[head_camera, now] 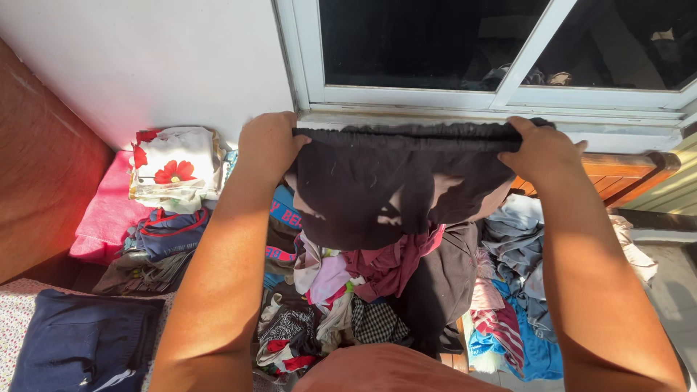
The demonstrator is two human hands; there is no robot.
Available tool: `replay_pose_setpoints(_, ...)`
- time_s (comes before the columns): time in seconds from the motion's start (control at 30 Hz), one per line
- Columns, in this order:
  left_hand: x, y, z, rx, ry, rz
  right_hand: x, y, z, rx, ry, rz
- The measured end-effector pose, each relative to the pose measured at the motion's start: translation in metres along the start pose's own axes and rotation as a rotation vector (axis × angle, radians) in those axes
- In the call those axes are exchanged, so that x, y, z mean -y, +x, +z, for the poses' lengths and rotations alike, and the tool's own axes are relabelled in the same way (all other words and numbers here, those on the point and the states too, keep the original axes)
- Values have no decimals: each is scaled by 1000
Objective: The person folds a maroon t-shirt, a white t-shirt, a pair of black shorts, a pair of underwear, a white cloth, and a black bandana by hand on a wooden bench.
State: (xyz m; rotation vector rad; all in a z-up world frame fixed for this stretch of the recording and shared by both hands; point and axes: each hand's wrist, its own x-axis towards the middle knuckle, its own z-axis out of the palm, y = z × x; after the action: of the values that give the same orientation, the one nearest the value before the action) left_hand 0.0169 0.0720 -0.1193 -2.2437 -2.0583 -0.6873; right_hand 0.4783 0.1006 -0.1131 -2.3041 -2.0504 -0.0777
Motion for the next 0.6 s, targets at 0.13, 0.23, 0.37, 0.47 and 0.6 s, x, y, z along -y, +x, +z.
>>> replay_pose_setpoints(0.13,-10,26,8,-121,69,-5,12,26,-2,-197,138,-56)
replay_pose_setpoints(0.23,-25,35,-40,-437,90,36,4,13,-44,-657,288,-238)
replay_pose_setpoints(0.37,-40,-28,-90,-510,16,87,-20,-64,-62,-860,386,-317)
replay_pose_setpoints(0.47,-44,-74,-57,-63,85,-87,-23,-116,-23,-641,366,-175)
replay_pose_setpoints(0.6,-12,-133,73,519,95,-144,-21,-137,84,-9,267,70)
